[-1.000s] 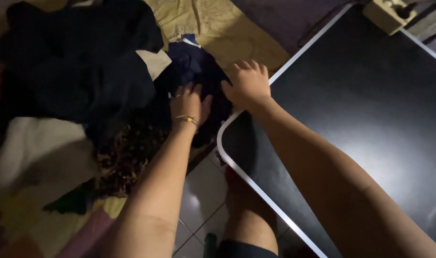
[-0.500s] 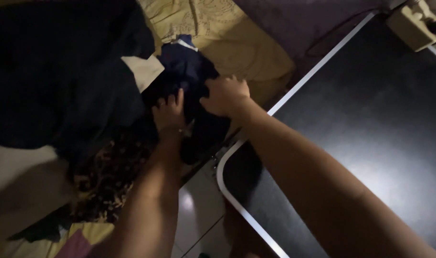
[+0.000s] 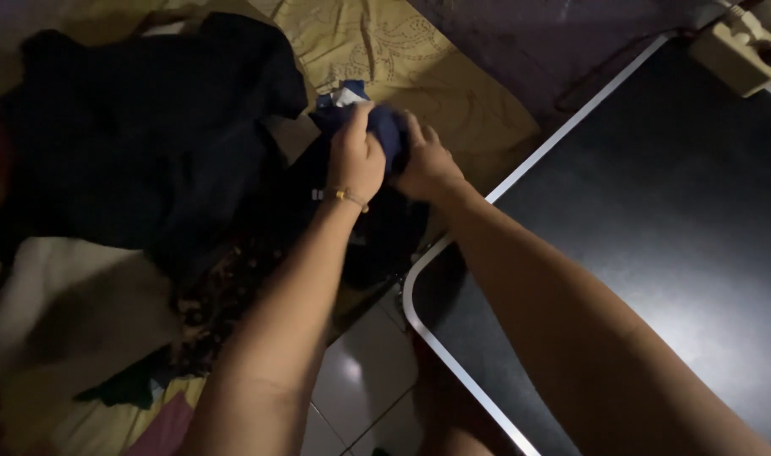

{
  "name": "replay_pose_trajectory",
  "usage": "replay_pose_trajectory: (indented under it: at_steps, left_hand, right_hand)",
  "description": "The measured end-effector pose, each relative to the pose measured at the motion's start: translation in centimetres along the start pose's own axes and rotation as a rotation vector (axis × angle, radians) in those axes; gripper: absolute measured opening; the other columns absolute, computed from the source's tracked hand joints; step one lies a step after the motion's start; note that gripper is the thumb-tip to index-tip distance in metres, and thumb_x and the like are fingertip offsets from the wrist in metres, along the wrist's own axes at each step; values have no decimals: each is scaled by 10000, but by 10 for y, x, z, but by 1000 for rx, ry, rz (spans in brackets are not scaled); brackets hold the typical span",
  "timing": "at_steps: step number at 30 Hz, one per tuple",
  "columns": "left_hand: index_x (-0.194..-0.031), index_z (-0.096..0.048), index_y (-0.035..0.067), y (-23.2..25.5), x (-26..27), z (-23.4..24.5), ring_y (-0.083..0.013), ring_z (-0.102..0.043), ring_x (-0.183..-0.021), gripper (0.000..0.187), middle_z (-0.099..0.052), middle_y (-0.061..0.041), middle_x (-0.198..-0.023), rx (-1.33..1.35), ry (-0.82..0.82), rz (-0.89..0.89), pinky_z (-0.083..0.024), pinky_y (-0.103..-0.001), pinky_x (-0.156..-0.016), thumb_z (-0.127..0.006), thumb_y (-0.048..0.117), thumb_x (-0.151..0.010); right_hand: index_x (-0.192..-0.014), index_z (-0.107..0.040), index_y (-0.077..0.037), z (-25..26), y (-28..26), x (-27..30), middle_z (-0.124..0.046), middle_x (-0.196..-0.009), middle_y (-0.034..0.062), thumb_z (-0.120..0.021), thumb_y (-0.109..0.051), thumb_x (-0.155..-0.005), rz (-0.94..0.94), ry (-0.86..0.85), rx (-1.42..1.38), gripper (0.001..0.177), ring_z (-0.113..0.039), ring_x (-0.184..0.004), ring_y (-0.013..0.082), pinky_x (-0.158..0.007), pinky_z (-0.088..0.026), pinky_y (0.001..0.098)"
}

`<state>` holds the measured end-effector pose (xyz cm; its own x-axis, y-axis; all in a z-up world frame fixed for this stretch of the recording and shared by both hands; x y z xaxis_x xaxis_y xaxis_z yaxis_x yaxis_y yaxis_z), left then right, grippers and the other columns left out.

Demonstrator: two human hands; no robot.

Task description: The person folds a black t-shirt and a navy blue polo shirt on a black table. They smooth, fold, and stack each garment neatly on top of a pre-existing pile of folded shirts.

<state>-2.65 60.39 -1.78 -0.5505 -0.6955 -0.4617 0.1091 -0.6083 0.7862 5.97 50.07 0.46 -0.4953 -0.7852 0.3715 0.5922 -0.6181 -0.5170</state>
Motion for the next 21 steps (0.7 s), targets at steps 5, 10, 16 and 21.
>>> replay_pose_trajectory:
  at_steps: [5,10,16,21]
  left_hand:
    - [-1224,-595,141,94,-45,30,-366,-679,-1074,483,-721,-155,-1143,63,59,-68,-529,-428,-927,-388,-55,-834]
    - [-1200,-581,192,169,-70,49,-312,-721,-956,467,-739,-107,-1034,110,69,-124,-562,-391,-811,-384,-40,-846]
    - [-1284,-601,152,243,-87,73,-306,-705,-1173,449,-738,-116,-1232,175,207,-352,-527,-365,-1037,-481,-34,-894]
    - [-1321,-607,95,283,-65,45,-380,-621,-1225,455,-681,-190,-1289,231,43,-207,-459,-433,-1038,-480,90,-884]
  right_hand:
    - [-1397,-482,-207,0,23,-10,-624,-1352,177,-652,-450,-741,74,104,-169,720,-581,-1257,394,-985,-483,444]
    - [-1190,-703,-152,45,9,34,-756,-1182,108,-502,-232,-803,65,266,-448,444,-694,-1108,248,-924,-514,378]
    - [-1259,-591,-208,126,-9,100,-497,-614,83,-363,-91,-995,34,455,-1171,368,-495,-390,190,-276,-440,367]
    - [-1016,-638,-184,204,14,177,-394,-553,17,-577,-79,-961,159,591,-1515,134,-398,-374,161,-278,-270,309]
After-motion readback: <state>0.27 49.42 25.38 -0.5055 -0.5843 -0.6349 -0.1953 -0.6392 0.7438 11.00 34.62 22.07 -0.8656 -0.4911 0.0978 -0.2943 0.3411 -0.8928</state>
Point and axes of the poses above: each hand's wrist, its own x-axis away from the middle knuckle, its own z-axis out of the back of the hand, y = z × x, the point moved 7 cm from there along -x, towards the middle knuckle
